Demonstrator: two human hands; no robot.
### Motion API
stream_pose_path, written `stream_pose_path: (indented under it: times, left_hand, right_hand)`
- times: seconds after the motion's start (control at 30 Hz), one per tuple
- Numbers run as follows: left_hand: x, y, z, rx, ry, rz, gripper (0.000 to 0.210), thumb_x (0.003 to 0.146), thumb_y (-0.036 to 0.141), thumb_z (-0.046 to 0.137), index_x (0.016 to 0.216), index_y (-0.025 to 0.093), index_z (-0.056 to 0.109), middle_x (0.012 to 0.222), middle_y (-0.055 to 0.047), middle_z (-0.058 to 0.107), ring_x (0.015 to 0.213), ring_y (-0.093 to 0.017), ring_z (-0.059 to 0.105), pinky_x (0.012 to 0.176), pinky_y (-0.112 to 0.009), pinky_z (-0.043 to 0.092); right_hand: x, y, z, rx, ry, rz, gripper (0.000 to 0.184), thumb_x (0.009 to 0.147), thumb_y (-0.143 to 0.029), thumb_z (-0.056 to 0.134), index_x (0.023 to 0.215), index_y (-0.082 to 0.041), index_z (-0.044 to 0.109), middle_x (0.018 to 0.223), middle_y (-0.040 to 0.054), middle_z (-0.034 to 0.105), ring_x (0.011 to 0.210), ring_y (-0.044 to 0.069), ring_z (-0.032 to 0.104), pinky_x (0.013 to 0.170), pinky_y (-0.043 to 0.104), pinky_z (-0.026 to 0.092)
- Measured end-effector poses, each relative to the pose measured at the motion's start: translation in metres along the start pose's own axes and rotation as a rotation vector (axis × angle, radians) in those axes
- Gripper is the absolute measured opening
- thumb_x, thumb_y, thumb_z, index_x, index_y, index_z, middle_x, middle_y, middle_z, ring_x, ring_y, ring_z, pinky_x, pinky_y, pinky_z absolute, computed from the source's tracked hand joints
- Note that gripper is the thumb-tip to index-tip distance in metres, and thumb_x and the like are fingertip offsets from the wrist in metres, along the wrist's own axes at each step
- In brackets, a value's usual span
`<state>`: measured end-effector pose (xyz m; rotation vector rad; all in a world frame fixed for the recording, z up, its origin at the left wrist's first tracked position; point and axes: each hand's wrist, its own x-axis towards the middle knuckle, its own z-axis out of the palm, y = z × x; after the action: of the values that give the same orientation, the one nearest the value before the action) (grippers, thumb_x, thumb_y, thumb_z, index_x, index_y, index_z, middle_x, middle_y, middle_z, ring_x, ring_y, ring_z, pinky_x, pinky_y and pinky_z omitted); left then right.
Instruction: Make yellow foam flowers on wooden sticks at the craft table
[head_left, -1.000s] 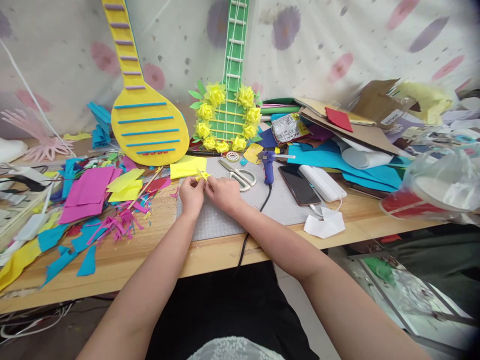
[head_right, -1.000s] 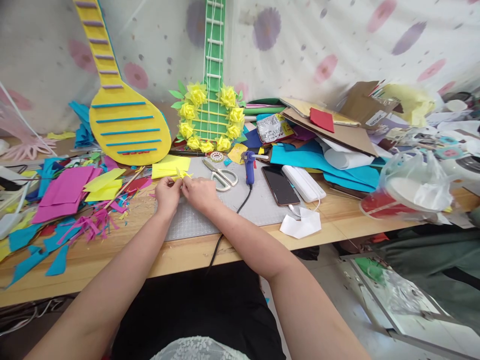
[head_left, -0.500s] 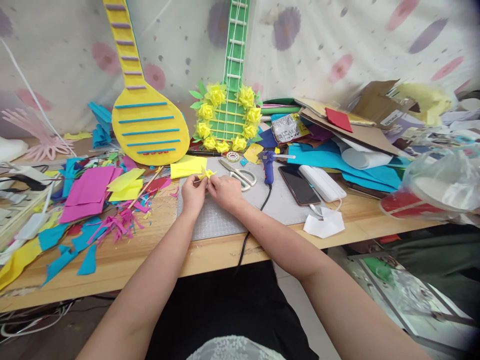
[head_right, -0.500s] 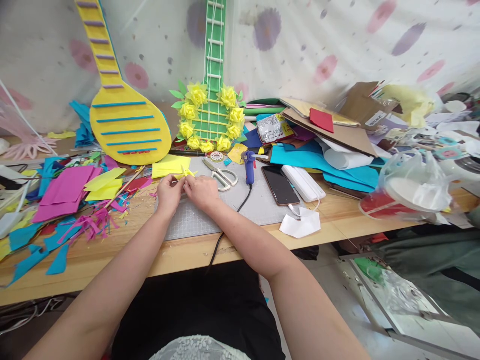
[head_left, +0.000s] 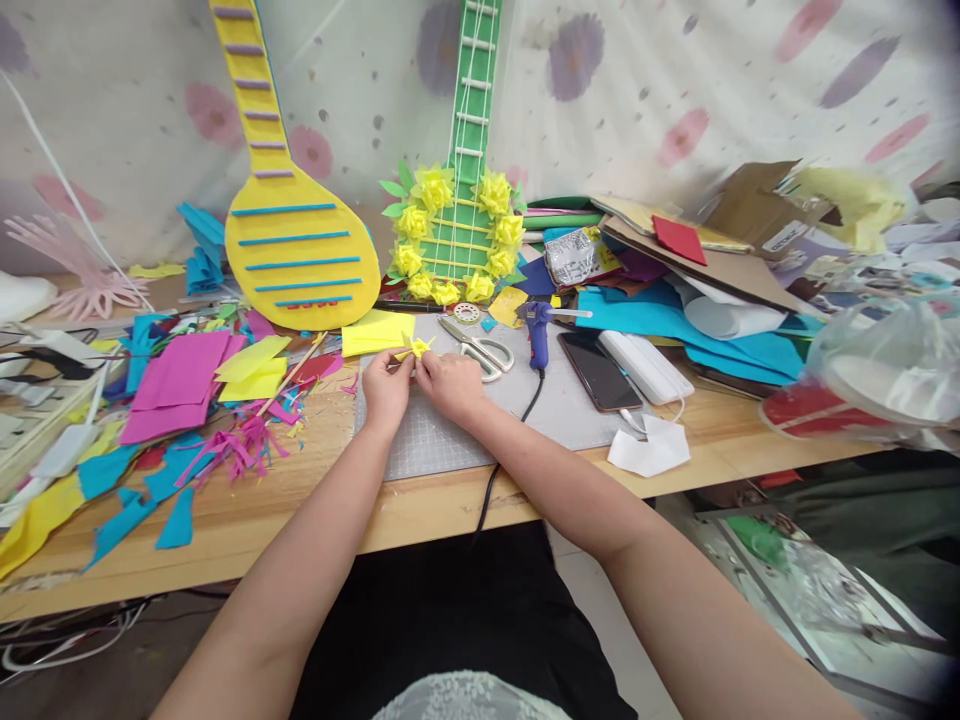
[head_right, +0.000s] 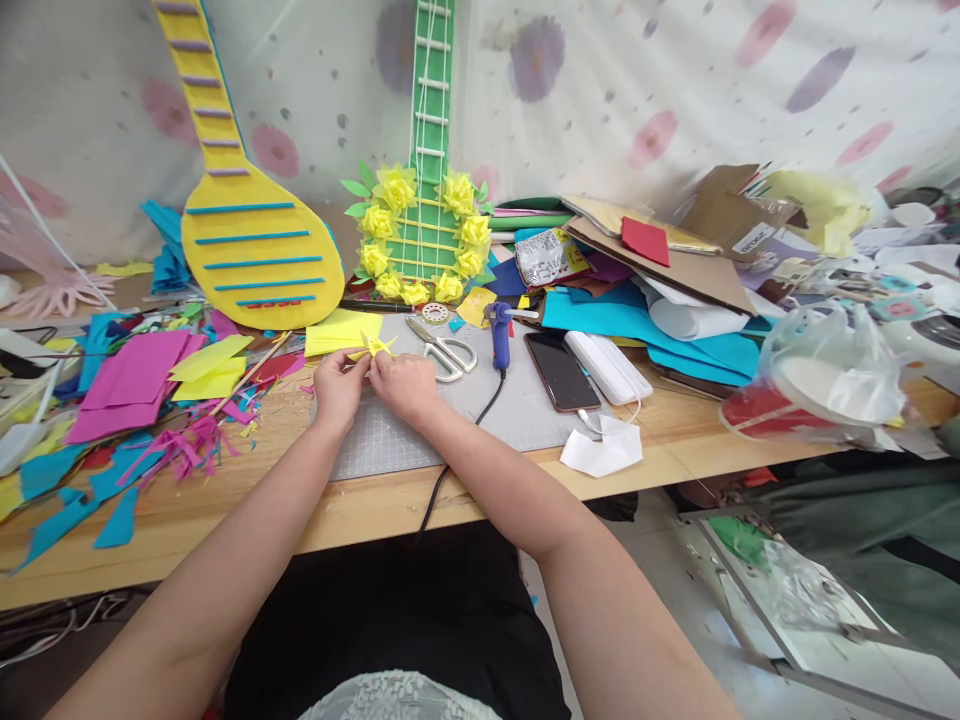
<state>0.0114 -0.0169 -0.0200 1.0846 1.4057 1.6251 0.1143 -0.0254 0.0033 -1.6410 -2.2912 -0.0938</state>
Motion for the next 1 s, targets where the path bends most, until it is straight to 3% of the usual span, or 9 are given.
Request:
stream_pose_path:
  times: [0.4, 0.83, 1.0]
  left_hand:
    - [-0.002, 0.005, -0.001, 0.095, 0.064, 0.019, 0.012, 0.066, 0.025, 0.059, 0.075, 0.017, 0.059, 0.072, -0.001, 0.061, 0.061, -0.012, 0.059, 0.051, -0.023, 0.048]
    - [0.024, -0.004, -0.017, -0.009, 0.199, -0.002, 0.016, 0.069, 0.025, 0.056, 0.083, 0.017, 0.055, 0.081, -0.003, 0.061, 0.072, -0.014, 0.062, 0.059, -0.026, 0.051]
    - [0.028, 0.004, -0.022, -0.033, 0.135, -0.027, 0.012, 0.069, 0.021, 0.056, 0.080, 0.017, 0.056, 0.083, -0.004, 0.063, 0.075, -0.013, 0.061, 0.062, -0.025, 0.051]
  right_hand:
    - [-0.003, -0.004, -0.008, 0.022, -0.018, 0.024, 0.035, 0.089, -0.038, 0.030, 0.094, -0.020, 0.060, 0.082, 0.0082, 0.068, 0.076, 0.019, 0.062, 0.059, 0.026, 0.031]
    - [-0.009, 0.005, -0.012, 0.134, -0.066, -0.120, 0.026, 0.082, -0.037, 0.041, 0.083, -0.020, 0.061, 0.076, 0.0031, 0.068, 0.072, 0.016, 0.060, 0.059, 0.024, 0.031]
    - [-0.002, 0.023, -0.008, 0.389, 0.029, 0.044, 0.028, 0.086, -0.033, 0.032, 0.086, -0.020, 0.057, 0.075, 0.0000, 0.065, 0.067, 0.012, 0.057, 0.061, 0.022, 0.033]
